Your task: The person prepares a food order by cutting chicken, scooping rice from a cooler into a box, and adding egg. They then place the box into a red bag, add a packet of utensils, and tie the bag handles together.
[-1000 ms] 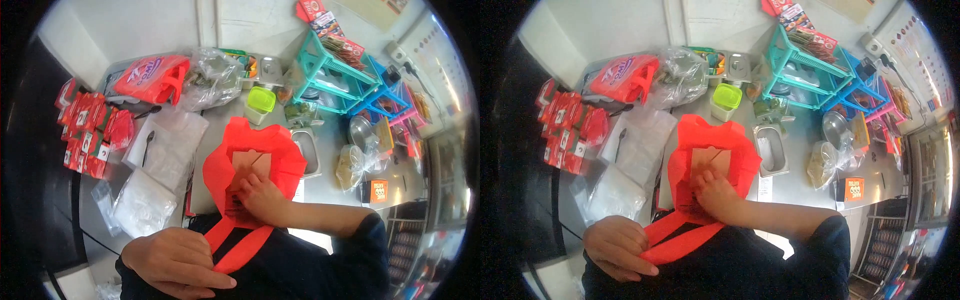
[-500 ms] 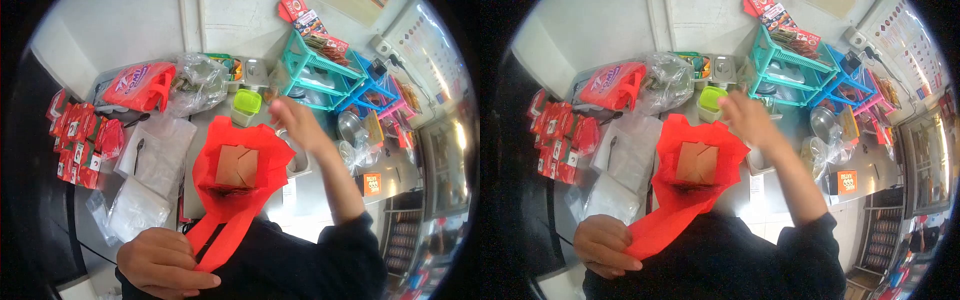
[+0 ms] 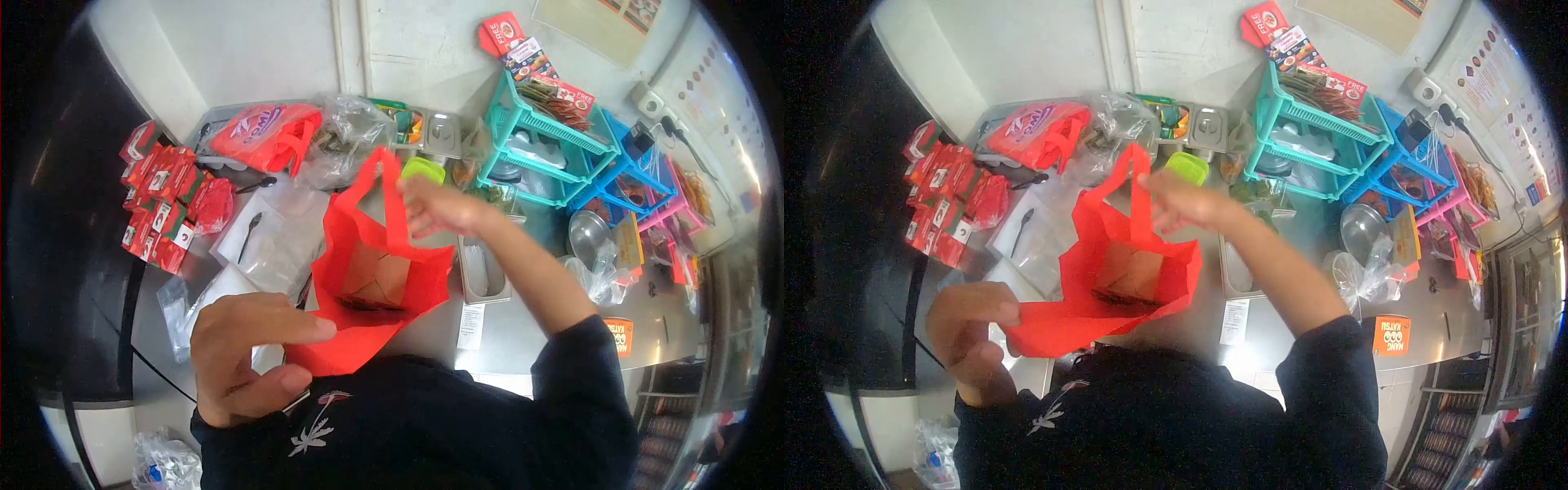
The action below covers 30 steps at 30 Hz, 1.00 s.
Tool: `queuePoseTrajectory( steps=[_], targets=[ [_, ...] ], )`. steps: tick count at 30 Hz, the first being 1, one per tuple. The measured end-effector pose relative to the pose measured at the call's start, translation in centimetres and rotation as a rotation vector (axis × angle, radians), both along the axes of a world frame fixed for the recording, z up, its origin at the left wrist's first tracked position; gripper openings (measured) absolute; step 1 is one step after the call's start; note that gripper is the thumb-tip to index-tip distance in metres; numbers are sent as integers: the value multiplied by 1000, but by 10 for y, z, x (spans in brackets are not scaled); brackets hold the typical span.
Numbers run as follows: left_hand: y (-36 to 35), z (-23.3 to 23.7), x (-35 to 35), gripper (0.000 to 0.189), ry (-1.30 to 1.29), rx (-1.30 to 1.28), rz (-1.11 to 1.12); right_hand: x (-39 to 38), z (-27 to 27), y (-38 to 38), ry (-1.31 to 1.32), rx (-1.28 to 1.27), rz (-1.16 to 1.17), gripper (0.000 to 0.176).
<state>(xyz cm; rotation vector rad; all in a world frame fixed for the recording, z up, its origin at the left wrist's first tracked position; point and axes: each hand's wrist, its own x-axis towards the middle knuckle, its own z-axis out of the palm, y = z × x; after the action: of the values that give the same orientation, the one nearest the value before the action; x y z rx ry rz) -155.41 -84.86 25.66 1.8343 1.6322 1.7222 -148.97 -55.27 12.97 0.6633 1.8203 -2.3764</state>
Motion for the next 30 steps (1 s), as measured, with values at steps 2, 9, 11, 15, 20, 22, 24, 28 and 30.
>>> queuePoseTrajectory(
  steps=[2,9,11,15,20,22,24,28,30],
  targets=[
    [5,6,3,29,84,-44,72,-11,-31,-20,31,566,45,52],
    [27,6,-11,35,-303,-68,-86,33,95,-82,710,472,182,56],
    [39,9,-11,41,-361,-48,-202,47,118,-99,671,893,243,46],
    [35,-4,-30,59,123,-24,-78,48,128,-98,698,1167,115,26],
    [0,-106,-29,102,123,-484,121,52,136,-100,863,1115,-14,29],
    [11,-153,-13,94,45,-593,0,41,133,-117,884,998,65,31],
    [30,-174,0,85,52,-482,2,28,123,-146,836,1054,169,32],
    [54,-187,5,68,107,-334,62,21,103,-173,761,1430,520,31],
    [61,-188,5,60,148,-303,70,43,116,-159,608,1429,473,40]
  ],
)
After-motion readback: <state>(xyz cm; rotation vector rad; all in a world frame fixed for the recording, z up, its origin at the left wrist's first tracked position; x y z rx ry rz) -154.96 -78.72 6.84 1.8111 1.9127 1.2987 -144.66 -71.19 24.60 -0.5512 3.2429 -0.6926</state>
